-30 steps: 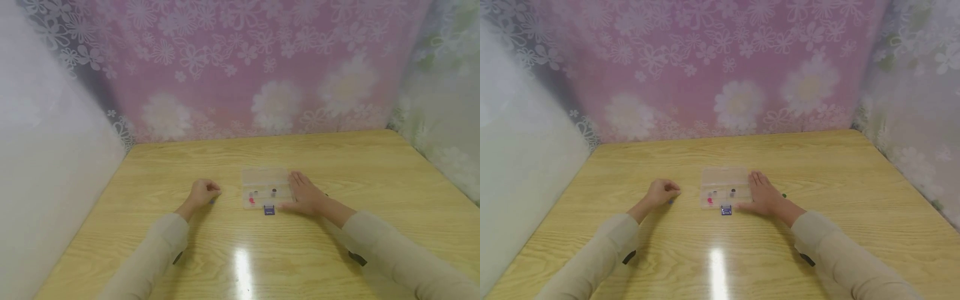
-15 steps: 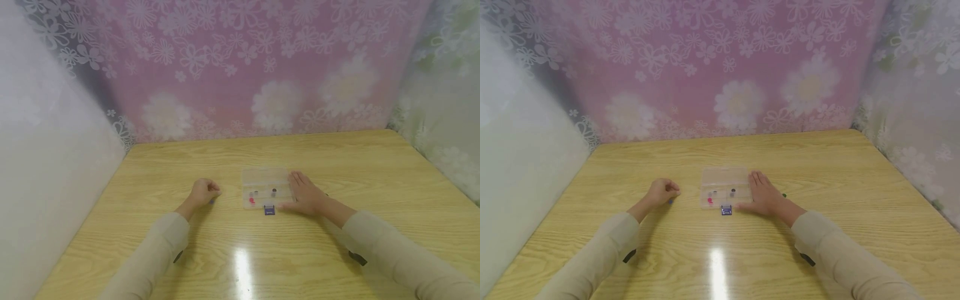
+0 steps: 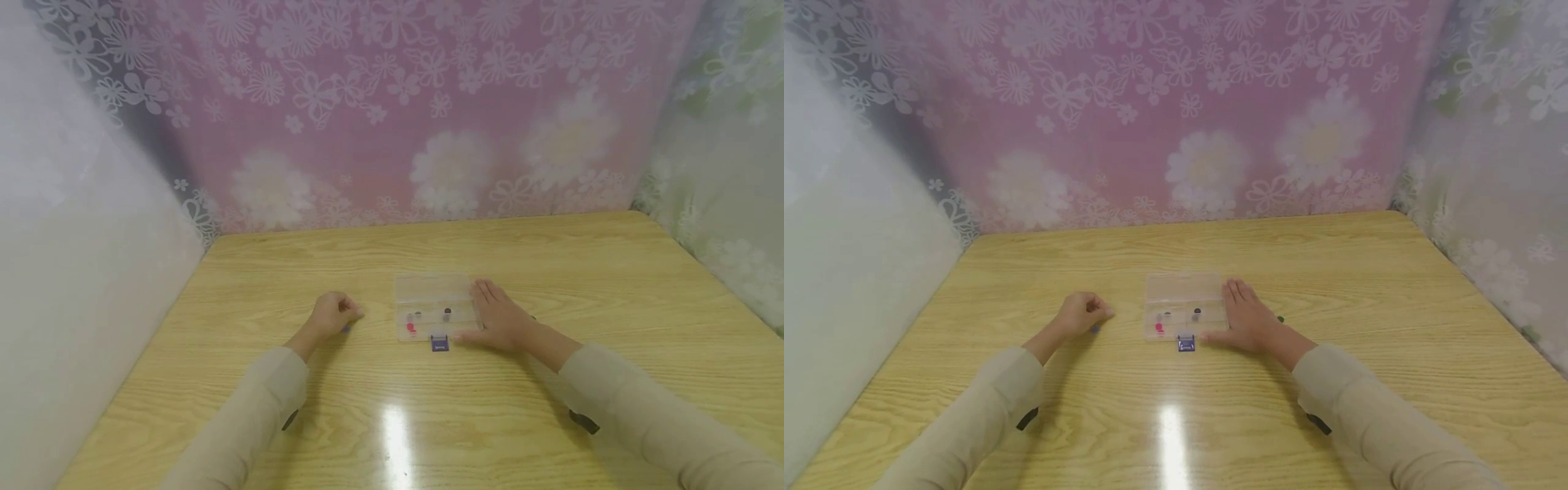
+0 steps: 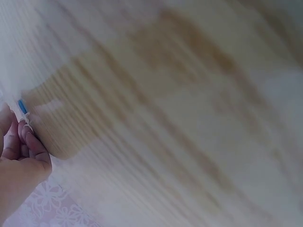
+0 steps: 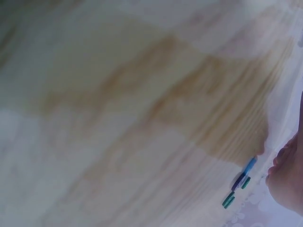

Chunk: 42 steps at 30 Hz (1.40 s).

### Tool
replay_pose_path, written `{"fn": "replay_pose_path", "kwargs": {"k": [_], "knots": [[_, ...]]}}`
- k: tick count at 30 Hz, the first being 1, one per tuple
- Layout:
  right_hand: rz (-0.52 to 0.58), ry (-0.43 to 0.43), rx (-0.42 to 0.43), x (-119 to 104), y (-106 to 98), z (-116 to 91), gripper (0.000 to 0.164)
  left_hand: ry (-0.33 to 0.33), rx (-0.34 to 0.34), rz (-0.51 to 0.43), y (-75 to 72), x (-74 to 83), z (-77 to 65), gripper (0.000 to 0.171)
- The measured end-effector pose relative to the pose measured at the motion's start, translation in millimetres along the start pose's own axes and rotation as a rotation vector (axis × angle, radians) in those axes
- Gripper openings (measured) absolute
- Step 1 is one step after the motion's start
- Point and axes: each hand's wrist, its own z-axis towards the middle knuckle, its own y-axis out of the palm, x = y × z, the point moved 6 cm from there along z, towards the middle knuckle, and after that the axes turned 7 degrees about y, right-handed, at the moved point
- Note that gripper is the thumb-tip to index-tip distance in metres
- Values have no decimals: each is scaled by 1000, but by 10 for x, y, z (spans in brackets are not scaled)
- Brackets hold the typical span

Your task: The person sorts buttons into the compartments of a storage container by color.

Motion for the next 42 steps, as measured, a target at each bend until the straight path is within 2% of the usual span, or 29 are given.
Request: {"fn": "replay_pose_path", "kwargs": {"k": [9, 17, 24, 36, 42], "knots": [[11, 2, -1, -12, -24, -17, 105, 21, -15, -6, 3, -14, -5, 20], [24, -2, 2, -23, -44, -27, 105, 8, -35, -17, -8, -38, 3, 20], [35, -1, 7, -6, -26, -21, 105, 25, -60, -56, -12, -27, -7, 22], [38, -4, 13, -4, -27, -33, 106, 48, -29, -49, -14, -53, -8, 21], [35, 0, 11, 1, -41, -38, 105, 29, -28, -79, -34, -49, -19, 20]]}}
